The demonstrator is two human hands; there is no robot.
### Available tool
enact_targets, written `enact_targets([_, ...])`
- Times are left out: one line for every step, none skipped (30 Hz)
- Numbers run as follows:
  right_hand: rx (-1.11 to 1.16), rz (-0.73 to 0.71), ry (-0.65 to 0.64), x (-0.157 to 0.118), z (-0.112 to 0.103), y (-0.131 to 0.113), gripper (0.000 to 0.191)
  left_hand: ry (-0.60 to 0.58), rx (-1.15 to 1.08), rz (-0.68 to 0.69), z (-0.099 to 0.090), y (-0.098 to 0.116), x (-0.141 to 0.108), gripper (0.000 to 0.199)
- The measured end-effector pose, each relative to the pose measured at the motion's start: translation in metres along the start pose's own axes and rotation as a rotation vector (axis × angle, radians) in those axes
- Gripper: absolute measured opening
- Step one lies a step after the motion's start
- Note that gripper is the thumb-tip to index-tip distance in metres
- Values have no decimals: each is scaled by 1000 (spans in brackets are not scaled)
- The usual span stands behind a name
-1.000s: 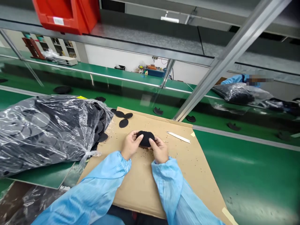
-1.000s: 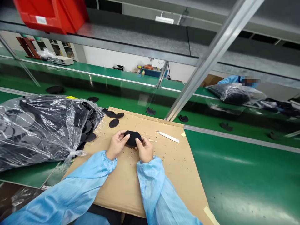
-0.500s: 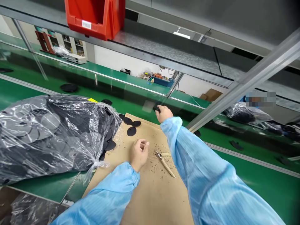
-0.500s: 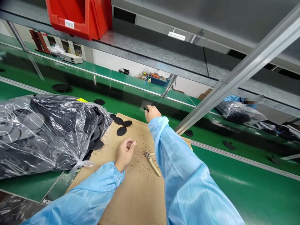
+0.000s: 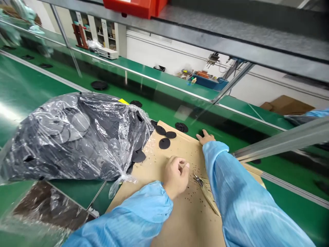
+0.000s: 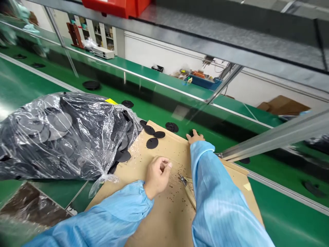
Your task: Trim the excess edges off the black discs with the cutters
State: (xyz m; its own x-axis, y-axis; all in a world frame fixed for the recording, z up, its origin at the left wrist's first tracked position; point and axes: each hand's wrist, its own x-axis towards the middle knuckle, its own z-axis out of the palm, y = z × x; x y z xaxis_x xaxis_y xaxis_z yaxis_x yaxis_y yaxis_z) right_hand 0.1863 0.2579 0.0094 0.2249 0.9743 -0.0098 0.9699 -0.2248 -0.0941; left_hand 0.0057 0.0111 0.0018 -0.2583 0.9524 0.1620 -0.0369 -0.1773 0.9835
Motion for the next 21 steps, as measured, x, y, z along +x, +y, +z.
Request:
enact_targets([6,8,0,3,3,1,61,-4,22,-3,0,0,0,12])
enact_targets([13,8,15,5,5,2,57,-6,42,-5,-1,1,1,11])
enact_targets([17,9,31,7,4,3,51,-6,61,-2,-1,2,2,11])
enact_targets([18,17,41,7,3,3,45,-5,77,5,-2,2,2,10])
enact_targets([18,29,48,7,-1,4,40,-2,94,15,-2,2,2,10])
enact_targets([18,45,59,5,-5,4,37,0,110,27,-3,3,3,9])
enact_targets([15,60,76,2,-9,5,36,2,122,39,-3,2,3,9])
enact_targets([19,75,105,-3,-14,5,37,3,130,47,-3,2,3,9])
enact_targets([37,85,147,-10,-19,4,38,4,130,50,-3,1,3,9])
enact_targets([72,83,200,-18,-23,4,39,5,122,47,-3,0,3,9])
enact_targets([128,59,254,-29,-27,2,39,6,104,37,-3,0,3,10])
enact_targets([205,13,302,-42,-29,0,38,9,79,19,-3,-1,3,12])
enact_targets([300,-55,331,-57,-32,-3,38,13,49,-4,-2,-2,3,16])
enact_targets([407,-147,321,-74,-33,-6,38,20,16,-31,-2,-3,4,22])
enact_targets([525,-232,273,-93,-34,-9,41,29,-20,-62,-2,-3,5,29])
enact_targets([665,-296,192,-112,-35,-11,44,41,-62,-95,-2,-2,6,37])
enact_targets([808,-339,61,-132,-35,-14,48,47,-114,-128,-3,-2,7,44])
enact_targets([919,-348,-56,-151,-35,-16,50,37,-175,-161,-3,-1,8,50])
enact_targets([984,-350,-178,-169,-35,-16,51,1,-239,-193,-4,0,9,54])
enact_targets([1022,-346,-277,-185,-35,-16,51,-67,-299,-228,-5,1,9,56])
enact_targets([1046,-339,-344,-198,-35,-14,51,-156,-349,-263,-5,2,9,56])
